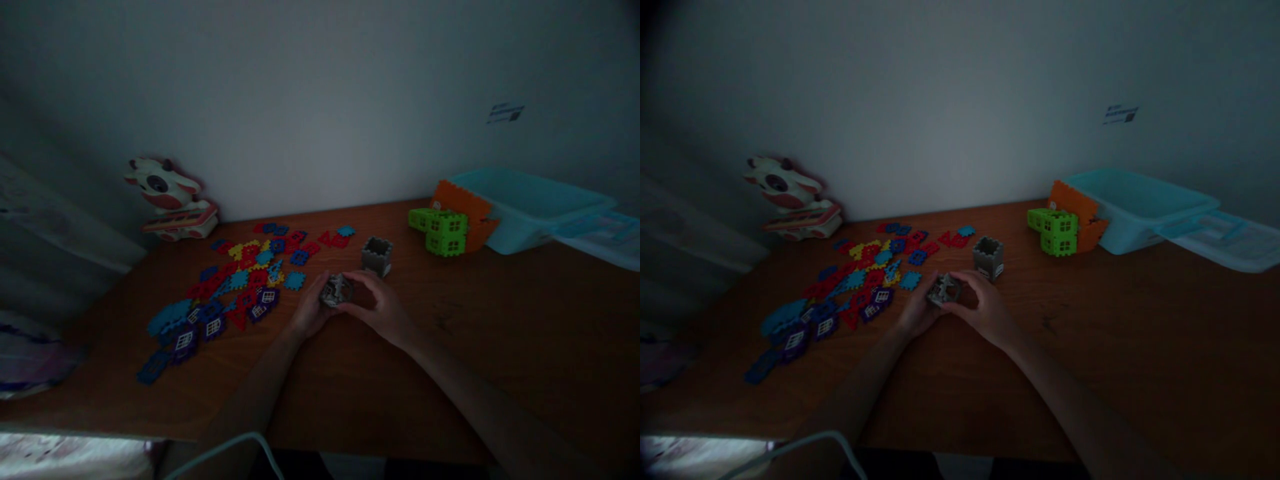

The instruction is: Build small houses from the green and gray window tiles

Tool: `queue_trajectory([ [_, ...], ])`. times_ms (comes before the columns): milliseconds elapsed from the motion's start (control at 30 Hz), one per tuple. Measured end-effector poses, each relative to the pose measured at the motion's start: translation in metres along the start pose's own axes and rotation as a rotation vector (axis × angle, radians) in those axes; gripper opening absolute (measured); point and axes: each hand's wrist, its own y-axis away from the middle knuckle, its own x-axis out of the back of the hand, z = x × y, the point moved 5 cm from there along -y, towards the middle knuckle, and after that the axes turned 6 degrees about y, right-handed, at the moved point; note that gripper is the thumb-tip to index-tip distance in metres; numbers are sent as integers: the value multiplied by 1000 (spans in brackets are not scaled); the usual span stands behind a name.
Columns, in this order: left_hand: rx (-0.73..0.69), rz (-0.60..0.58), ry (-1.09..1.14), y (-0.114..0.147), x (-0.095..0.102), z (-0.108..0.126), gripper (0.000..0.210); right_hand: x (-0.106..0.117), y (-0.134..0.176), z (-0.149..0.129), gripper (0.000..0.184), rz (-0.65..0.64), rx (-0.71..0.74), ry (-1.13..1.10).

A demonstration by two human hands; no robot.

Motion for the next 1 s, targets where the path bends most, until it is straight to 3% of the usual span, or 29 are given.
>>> queue_trajectory([
  [367,-88,39,84,-6,5,-1,25,0,2,-6,50,24,199,98],
  [500,-68,36,88,-5,4,-1,23,-1,2,-8,49,26,192,113],
  [667,75,-20,13,0,0,-6,25,6,-2,-6,43,78,150,98],
  [1000,45,-29,6,0,0,-2,22,7,-3,-7,45,70,172,68],
])
